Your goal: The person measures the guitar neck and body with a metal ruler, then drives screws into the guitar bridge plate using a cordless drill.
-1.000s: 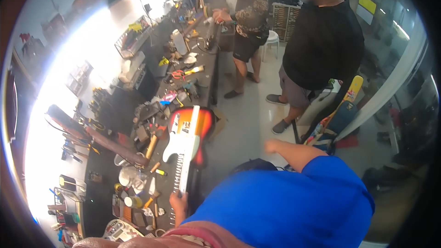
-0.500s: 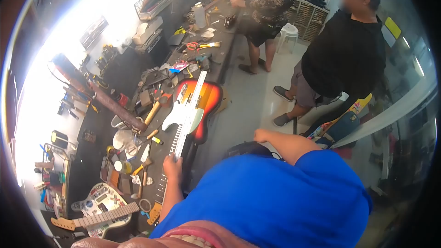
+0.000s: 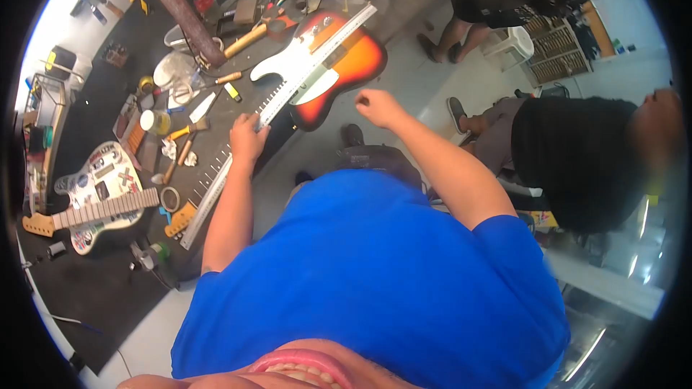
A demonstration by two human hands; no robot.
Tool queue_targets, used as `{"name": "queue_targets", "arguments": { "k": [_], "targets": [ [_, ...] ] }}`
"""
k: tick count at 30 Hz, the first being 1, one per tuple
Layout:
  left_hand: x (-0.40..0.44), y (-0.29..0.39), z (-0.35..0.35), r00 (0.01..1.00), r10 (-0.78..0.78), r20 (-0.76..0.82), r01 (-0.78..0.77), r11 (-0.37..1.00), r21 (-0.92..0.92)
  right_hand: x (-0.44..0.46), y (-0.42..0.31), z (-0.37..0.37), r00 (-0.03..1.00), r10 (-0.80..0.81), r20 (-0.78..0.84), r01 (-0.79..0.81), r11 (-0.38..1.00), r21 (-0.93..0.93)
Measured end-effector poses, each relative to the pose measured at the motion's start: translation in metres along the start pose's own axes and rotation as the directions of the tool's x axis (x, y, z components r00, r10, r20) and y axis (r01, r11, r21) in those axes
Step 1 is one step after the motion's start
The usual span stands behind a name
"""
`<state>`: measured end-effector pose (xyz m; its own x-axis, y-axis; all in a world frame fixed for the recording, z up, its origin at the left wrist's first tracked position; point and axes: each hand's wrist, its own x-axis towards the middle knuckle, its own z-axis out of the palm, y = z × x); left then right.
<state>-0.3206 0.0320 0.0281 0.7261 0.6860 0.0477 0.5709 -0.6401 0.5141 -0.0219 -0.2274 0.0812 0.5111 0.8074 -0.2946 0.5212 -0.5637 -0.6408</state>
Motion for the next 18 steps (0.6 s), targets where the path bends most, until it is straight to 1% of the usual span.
{"name": "queue_targets", "arguments": {
  "k": [3, 6, 7, 8, 10, 12, 14, 16, 18],
  "targets": [
    [0.001, 0.01, 0.002, 0.999, -0.027, -0.037, 0.028, 0.999, 0.022, 0.041, -0.017, -0.009, 0.986, -0.164, 0.043, 0.166, 0.985, -0.038],
    [0.006, 0.017, 0.009, 0.996, -0.071, -0.062, 0.074, 0.996, 0.051, 0.088, -0.026, -0.025, 0.956, -0.281, 0.088, 0.292, 0.941, -0.17],
    [0.009, 0.022, 0.008, 0.994, -0.083, -0.069, 0.087, 0.995, 0.053, 0.107, -0.02, -0.03, 0.908, -0.415, 0.063, 0.416, 0.871, -0.26],
    [0.011, 0.028, 0.007, 0.993, -0.096, -0.073, 0.1, 0.993, 0.056, 0.125, -0.013, -0.037, 0.882, -0.469, 0.048, 0.462, 0.839, -0.289],
    [0.019, 0.037, 0.006, 0.992, -0.115, -0.055, 0.119, 0.99, 0.074, 0.158, -0.002, -0.054, 0.811, -0.584, 0.045, 0.542, 0.72, -0.433],
    [0.025, 0.041, 0.005, 0.985, -0.164, -0.049, 0.168, 0.981, 0.096, 0.192, 0.007, -0.069, 0.764, -0.64, 0.082, 0.586, 0.635, -0.503],
    [0.031, 0.043, 0.003, 0.978, -0.194, -0.071, 0.201, 0.974, 0.103, 0.223, 0.016, -0.075, 0.764, -0.621, 0.173, 0.586, 0.557, -0.589],
    [0.029, 0.037, 0.009, 0.98, -0.18, -0.083, 0.188, 0.976, 0.112, 0.244, 0.024, -0.078, 0.71, -0.666, 0.23, 0.668, 0.533, -0.519],
    [0.034, 0.043, 0.006, 0.968, -0.246, -0.047, 0.249, 0.965, 0.079, 0.261, 0.031, -0.078, 0.696, -0.671, 0.256, 0.688, 0.52, -0.507]
  ]
}}
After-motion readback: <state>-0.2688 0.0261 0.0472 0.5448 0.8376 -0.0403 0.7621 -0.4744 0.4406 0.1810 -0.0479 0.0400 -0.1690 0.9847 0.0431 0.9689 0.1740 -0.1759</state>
